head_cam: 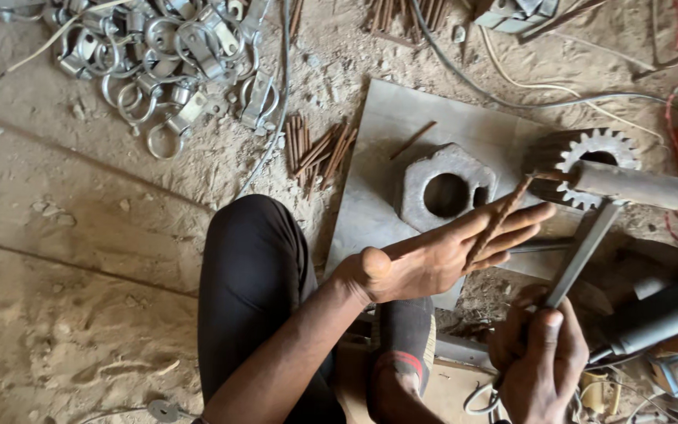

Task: The person uses a handheld grinder to smooth the edges of a metal rod while holding it against a large hex-shaped metal block on the floor.

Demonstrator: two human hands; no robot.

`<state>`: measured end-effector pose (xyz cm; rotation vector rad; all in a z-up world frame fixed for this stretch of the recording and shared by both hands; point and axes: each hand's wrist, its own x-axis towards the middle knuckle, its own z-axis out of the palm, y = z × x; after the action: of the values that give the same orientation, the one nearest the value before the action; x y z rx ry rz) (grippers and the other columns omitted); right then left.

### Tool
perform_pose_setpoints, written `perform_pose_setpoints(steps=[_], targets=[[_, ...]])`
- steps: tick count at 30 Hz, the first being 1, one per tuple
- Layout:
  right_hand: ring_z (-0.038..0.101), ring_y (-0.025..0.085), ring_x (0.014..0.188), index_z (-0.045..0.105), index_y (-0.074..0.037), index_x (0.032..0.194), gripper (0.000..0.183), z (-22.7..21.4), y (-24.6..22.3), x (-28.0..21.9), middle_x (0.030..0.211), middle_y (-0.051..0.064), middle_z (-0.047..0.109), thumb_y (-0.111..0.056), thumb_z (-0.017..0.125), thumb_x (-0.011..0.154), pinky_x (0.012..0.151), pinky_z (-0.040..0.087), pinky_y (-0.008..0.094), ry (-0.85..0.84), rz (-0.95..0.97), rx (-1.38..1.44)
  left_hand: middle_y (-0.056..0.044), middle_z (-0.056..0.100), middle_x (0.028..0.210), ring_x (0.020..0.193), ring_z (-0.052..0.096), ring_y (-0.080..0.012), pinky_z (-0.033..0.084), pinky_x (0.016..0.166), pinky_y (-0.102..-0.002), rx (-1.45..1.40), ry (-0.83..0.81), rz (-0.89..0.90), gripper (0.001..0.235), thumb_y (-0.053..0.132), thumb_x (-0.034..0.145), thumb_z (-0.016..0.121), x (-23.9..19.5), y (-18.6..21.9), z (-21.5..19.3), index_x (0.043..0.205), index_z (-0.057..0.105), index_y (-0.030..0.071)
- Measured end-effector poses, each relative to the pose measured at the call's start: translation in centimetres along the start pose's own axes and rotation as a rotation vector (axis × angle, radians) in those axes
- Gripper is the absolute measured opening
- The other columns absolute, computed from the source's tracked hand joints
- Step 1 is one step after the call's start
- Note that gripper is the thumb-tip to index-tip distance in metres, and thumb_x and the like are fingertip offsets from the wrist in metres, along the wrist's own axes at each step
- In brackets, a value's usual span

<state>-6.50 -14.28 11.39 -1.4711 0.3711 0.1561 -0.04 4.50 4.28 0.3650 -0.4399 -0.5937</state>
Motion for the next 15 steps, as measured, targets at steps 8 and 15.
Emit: perform_pose_setpoints(steps=[8,15], targets=[[0.026,0.005,0.044,0.055,0.001,0.114,0.045,0.23,-0.32,-0.08,0.056,-0.003,0.034,-0.043,0.045,0.111,0.041,0.019,0.025,-0.018,-0.027,-0.062,-0.004,0.004,0.175,0.165,0.000,-0.0184,0.000,0.140,-0.039,0.011,0.012,-0.020,0.129,0.098,0.064,0.050,0.15,0.37,0.25,0.169,0.008,0.037],[0.027,0.005,0.046,0.054,0.000,0.114,0.043,0.36,-0.48,-0.29,0.059,-0.002,0.036,-0.042,0.045,0.111,0.042,0.020,0.025,-0.002,-0.027,-0.055,-0.004,0.006,0.175,0.165,0.002,-0.0181,0.001,0.140,-0.039,0.009,0.001,0.001,0.129,0.098,0.063,0.048,0.13,0.23,0.24,0.169,0.010,0.036]])
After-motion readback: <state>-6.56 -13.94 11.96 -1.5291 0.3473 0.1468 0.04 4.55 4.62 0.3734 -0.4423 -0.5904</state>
